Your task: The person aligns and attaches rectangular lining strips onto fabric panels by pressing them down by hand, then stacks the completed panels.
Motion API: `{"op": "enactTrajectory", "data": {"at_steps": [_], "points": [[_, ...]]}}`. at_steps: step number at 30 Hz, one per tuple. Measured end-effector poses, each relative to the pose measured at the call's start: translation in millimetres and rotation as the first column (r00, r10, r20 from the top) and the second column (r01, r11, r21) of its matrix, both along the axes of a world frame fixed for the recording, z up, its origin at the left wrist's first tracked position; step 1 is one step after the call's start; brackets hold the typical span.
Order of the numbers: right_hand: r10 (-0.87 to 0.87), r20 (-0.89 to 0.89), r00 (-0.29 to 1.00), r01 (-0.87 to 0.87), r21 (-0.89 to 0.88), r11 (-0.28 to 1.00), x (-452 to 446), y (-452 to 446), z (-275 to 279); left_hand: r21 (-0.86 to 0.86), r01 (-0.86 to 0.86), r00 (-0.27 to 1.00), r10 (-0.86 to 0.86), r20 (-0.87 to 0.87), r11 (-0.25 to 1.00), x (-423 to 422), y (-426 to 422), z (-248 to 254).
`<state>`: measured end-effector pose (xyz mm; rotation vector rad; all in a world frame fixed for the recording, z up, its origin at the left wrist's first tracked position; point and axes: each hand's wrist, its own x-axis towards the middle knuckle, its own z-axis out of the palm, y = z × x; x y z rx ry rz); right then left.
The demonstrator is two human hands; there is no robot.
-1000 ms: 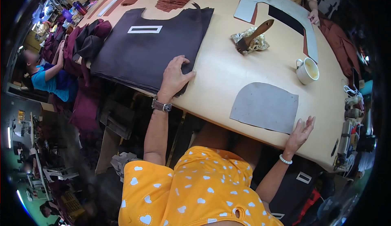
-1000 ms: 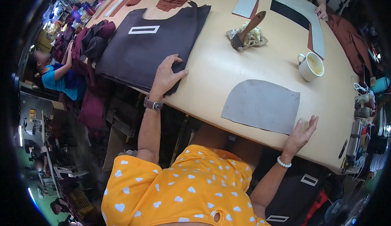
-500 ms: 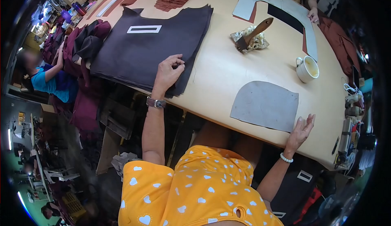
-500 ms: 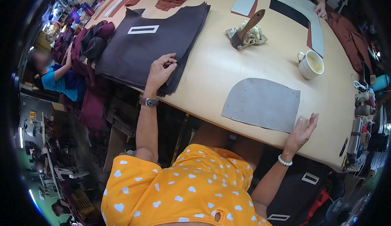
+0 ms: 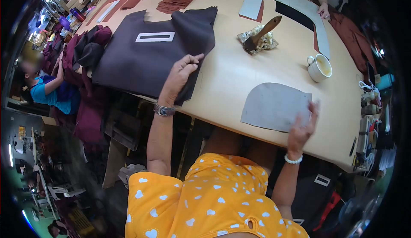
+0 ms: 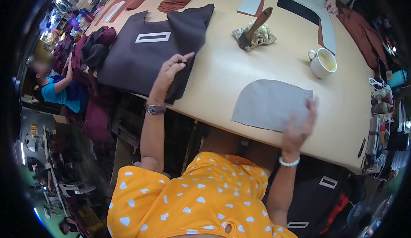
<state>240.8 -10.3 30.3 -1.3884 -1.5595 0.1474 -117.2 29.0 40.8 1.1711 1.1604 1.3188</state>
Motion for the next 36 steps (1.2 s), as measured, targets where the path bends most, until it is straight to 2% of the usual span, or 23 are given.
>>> {"op": "enactTrajectory", "data": {"at_steps": [2, 4, 6, 8, 9, 13, 17, 19, 20, 24, 27, 29, 30, 31, 33, 36], "points": [[0.264, -0.038, 0.964, -0.265, -0.033, 0.964, -46, 3, 11, -0.042, -0.033, 0.998, 0.035, 0.046, 0.999, 7, -6, -17], [0.442, -0.001, 0.897, -0.441, -0.069, 0.895, -85, 11, 17, -0.038, -0.053, 0.994, 0.057, 0.091, 0.998, 16, -16, -18], [0.454, -0.244, 0.857, -0.505, -0.218, 0.835, -122, 20, 23, 0.050, -0.038, 0.995, 0.042, -0.086, 0.998, 30, -30, -17], [0.401, -0.358, 0.843, -0.519, -0.348, 0.781, -143, 41, 18, 0.119, 0.004, 0.946, 0.035, -0.323, 0.993, 44, -47, -8], [0.366, -0.411, 0.835, -0.527, -0.409, 0.744, -151, 52, 16, 0.129, 0.037, 0.932, 0.013, -0.363, 0.991, 50, -54, -9], [0.325, -0.191, 0.926, -0.375, -0.369, 0.851, -160, 83, 14, 0.185, 0.145, 0.801, -0.006, -0.598, 0.972, 74, -79, -20], [0.219, -0.096, 0.971, -0.238, -0.296, 0.925, -146, 91, 7, 0.192, 0.256, 0.818, -0.107, -0.565, 0.947, 111, -99, -21], [0.171, -0.094, 0.981, -0.195, -0.397, 0.897, -128, 84, 14, 0.209, 0.317, 0.807, -0.148, -0.571, 0.925, 132, -105, -26], [0.175, -0.121, 0.977, -0.205, -0.320, 0.925, -117, 82, 4, 0.218, 0.354, 0.802, -0.175, -0.571, 0.909, 141, -109, -28], [0.119, 0.076, 0.990, -0.093, -0.285, 0.954, -50, 60, -4, 0.232, 0.509, 0.759, -0.305, -0.575, 0.829, 167, -120, -21], [0.102, 0.129, 0.986, -0.071, -0.220, 0.973, 14, 44, -9, 0.293, 0.470, 0.762, -0.215, -0.611, 0.833, 168, -115, -7], [0.057, 0.073, 0.996, -0.039, -0.225, 0.974, 51, 35, -7, 0.311, 0.408, 0.756, -0.126, -0.642, 0.858, 163, -106, -4], [0.036, 0.041, 0.999, -0.023, -0.274, 0.961, 67, 32, -4, 0.316, 0.376, 0.728, -0.066, -0.682, 0.871, 161, -101, -5], [0.028, 0.020, 0.999, -0.022, -0.235, 0.972, 78, 29, 0, 0.321, 0.348, 0.692, -0.011, -0.721, 0.881, 158, -96, -10], [-0.014, 0.101, 0.995, 0.042, -0.278, 0.960, 101, 27, 6, 0.322, 0.302, 0.588, 0.090, -0.804, 0.897, 154, -87, -16], [-0.047, 0.175, 0.983, 0.110, -0.370, 0.923, 133, 36, 6, 0.303, 0.274, 0.496, 0.135, -0.858, 0.913, 149, -77, -21]]}}
